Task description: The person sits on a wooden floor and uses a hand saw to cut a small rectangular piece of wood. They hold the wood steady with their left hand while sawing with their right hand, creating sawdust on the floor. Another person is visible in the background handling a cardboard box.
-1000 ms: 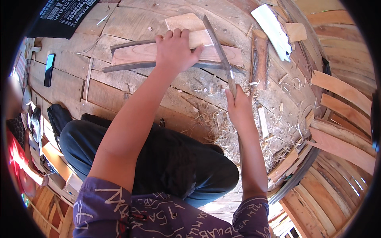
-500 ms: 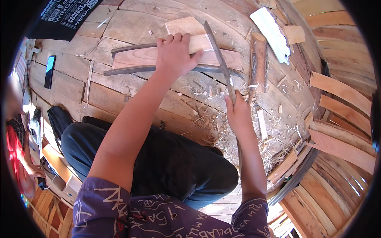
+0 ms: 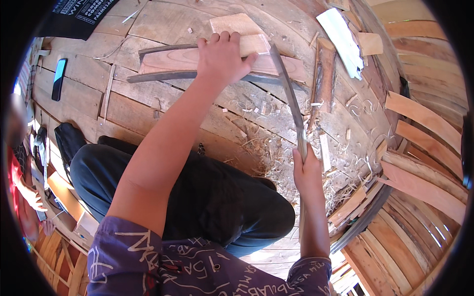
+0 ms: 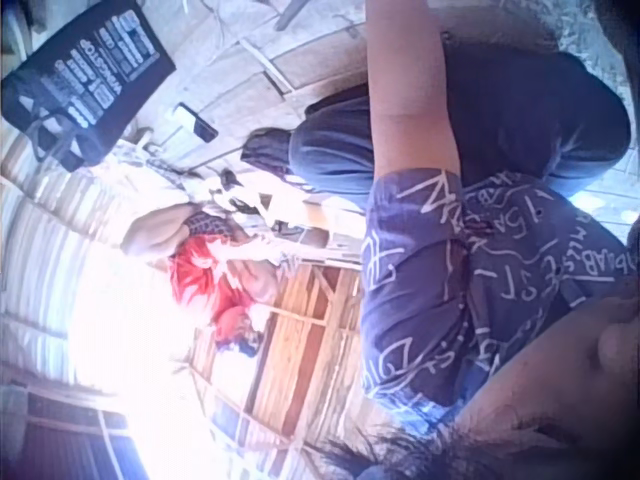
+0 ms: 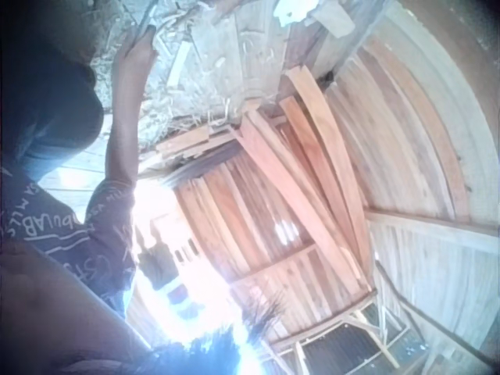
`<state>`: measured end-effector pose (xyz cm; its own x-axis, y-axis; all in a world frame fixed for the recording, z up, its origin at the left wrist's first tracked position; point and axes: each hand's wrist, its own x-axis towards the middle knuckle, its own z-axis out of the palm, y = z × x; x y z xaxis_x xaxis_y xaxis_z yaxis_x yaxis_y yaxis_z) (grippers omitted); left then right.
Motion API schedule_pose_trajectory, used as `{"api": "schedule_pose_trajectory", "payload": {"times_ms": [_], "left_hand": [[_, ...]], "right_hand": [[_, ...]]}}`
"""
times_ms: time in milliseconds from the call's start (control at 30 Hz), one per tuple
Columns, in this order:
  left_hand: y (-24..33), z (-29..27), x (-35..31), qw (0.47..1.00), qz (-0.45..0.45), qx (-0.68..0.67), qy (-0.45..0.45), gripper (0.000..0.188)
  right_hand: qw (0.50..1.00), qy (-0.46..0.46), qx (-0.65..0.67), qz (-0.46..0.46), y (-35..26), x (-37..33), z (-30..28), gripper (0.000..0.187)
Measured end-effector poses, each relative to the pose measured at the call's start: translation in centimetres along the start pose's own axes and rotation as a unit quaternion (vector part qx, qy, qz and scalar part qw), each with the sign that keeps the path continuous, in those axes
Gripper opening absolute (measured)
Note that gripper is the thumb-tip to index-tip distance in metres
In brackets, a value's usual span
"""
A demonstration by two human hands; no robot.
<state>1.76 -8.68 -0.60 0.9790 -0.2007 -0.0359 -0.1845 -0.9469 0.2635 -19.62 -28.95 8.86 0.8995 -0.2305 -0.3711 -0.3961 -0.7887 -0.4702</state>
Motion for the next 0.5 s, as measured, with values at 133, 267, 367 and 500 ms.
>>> {"api": "schedule_pose_trajectory", "payload": {"times_ms": [133,267,367,500], "left_hand": [[-0.1,0.0,0.2,1.000,0.012,0.004,-0.007,0.061],[0.3,0.0,0.0,1.000,0.002,-0.004,-0.016,0.060],[0.3,0.1,-0.2,1.000,0.011,-0.008,-0.008,0.059],[-0.3,0.3,-0.3,1.000,0.014,-0.007,0.011,0.058]], "right_hand": [[0.999,-0.031,0.004,0.027,0.0,-0.2,-0.7,0.023],[0.998,-0.028,0.026,0.045,0.7,-0.3,-1.1,0.023],[0.999,-0.030,0.012,0.032,1.3,-0.3,-1.4,0.023],[0.997,0.011,0.070,0.019,-0.3,0.9,-0.9,0.023]]}}
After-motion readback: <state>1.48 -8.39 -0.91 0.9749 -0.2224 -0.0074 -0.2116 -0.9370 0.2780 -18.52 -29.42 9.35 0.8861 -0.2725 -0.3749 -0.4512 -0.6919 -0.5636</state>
